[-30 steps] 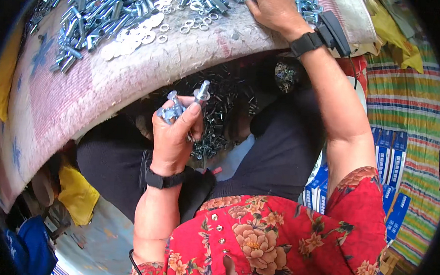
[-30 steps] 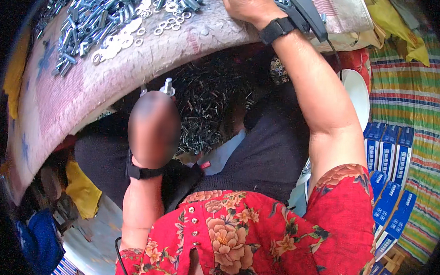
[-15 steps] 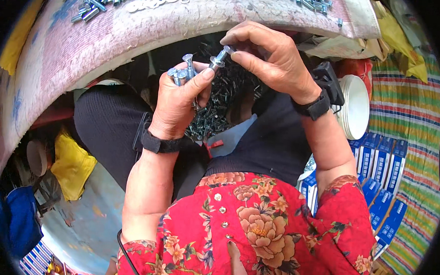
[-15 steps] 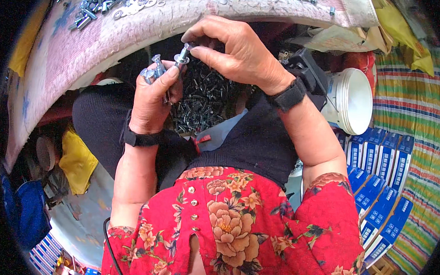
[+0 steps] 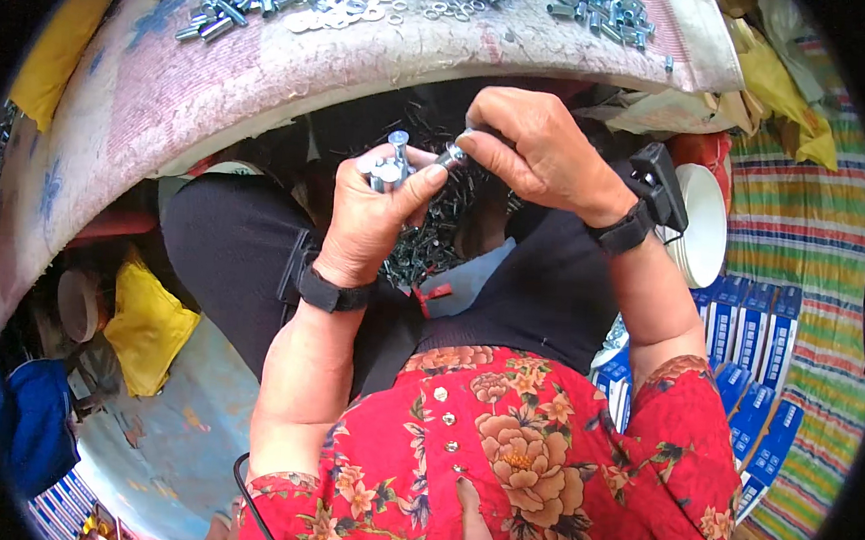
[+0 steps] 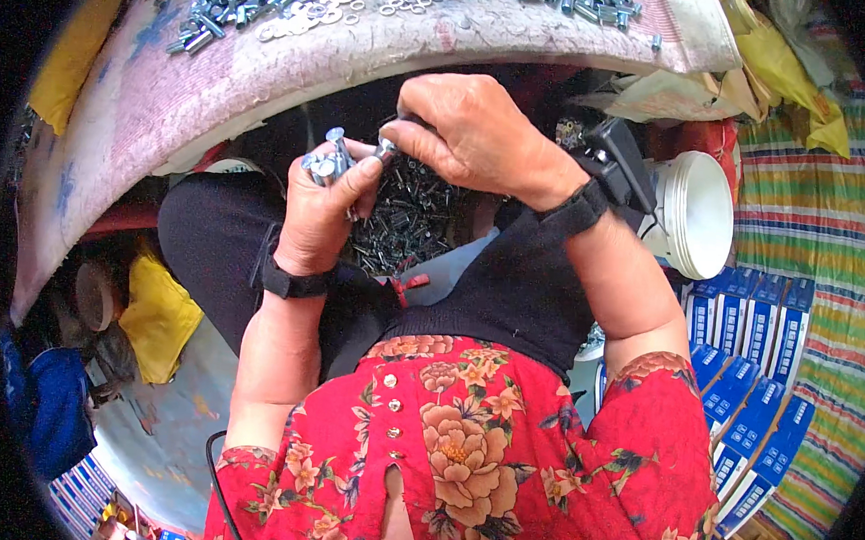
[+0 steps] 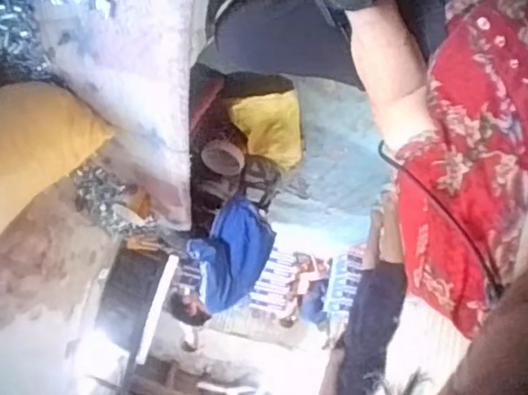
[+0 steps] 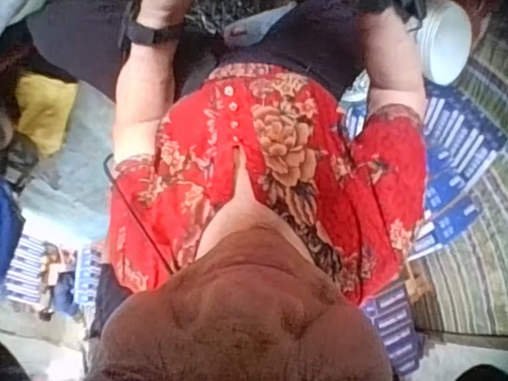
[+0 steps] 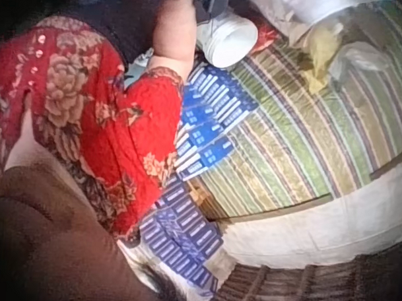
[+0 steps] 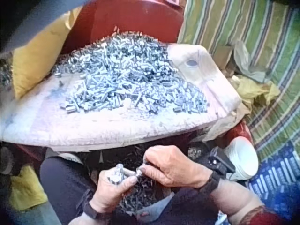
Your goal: The recorder is assembling bolts by threading nuts and washers onto them from a large pile of parts.
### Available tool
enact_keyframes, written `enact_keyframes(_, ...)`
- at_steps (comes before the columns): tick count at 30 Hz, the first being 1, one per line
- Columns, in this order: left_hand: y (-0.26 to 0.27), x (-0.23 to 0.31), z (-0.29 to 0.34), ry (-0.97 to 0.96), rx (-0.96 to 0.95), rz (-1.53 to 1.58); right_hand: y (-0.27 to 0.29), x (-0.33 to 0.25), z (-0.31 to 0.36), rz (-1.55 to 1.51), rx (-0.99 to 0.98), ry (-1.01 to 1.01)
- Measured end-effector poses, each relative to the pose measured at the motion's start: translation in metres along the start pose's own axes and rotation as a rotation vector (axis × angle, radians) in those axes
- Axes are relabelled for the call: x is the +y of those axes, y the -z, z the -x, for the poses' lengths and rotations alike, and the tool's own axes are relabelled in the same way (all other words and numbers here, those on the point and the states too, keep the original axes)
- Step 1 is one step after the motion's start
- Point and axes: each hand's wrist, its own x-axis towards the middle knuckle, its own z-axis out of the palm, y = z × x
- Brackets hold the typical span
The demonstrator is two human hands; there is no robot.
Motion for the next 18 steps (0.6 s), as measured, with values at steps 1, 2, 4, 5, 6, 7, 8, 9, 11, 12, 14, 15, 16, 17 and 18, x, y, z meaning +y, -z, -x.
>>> enact_keyframes(1,0.000,-0.002,0.001,-0.015,0.005,0.003,-0.002,-0.002,0.000,0.107,0.021,-0.047)
enact_keyframes(2,0.000,-0.002,0.002,-0.024,0.010,0.009,-0.005,-0.004,-0.002,0.095,0.074,-0.060)
enact_keyframes(4,-0.001,0.000,0.003,-0.038,0.013,0.015,-0.012,-0.008,-0.003,0.085,0.130,-0.071)
enact_keyframes(5,-0.001,0.001,0.004,-0.047,0.040,0.009,-0.015,-0.009,-0.002,0.047,0.143,-0.142)
enact_keyframes(6,-0.001,0.001,0.003,-0.055,0.066,0.002,-0.016,-0.010,-0.001,0.009,0.155,-0.215)
enact_keyframes(7,0.000,0.002,0.003,-0.057,0.069,0.001,-0.017,-0.009,-0.003,0.008,0.156,-0.212)
enact_keyframes(8,0.001,0.002,0.002,-0.072,0.072,0.004,-0.017,-0.009,-0.004,0.037,0.171,-0.200)
enact_keyframes(9,0.003,0.002,0.001,-0.086,0.076,0.007,-0.016,-0.009,-0.005,0.067,0.185,-0.190)
enact_keyframes(11,0.003,0.005,0.002,-0.087,0.076,-0.006,-0.008,-0.013,-0.009,-0.047,0.155,-0.294)
enact_keyframes(12,0.004,0.005,0.002,-0.086,0.068,-0.002,-0.006,-0.012,-0.010,-0.108,0.096,-0.269)
enact_keyframes(14,0.004,0.005,0.003,-0.073,0.058,0.001,0.002,-0.010,-0.011,-0.161,-0.055,-0.233)
enact_keyframes(15,0.005,0.005,0.004,-0.063,0.058,0.005,0.005,-0.011,-0.010,-0.164,-0.060,-0.242)
enact_keyframes(16,0.006,0.004,0.002,-0.041,0.016,0.043,0.008,-0.011,-0.011,-0.214,-0.070,-0.158)
enact_keyframes(17,0.007,0.004,0.001,-0.020,-0.025,0.082,0.011,-0.011,-0.011,-0.264,-0.080,-0.073)
enact_keyframes(18,0.007,0.003,0.000,0.019,-0.054,0.133,0.016,-0.009,-0.010,-0.298,-0.125,-0.033)
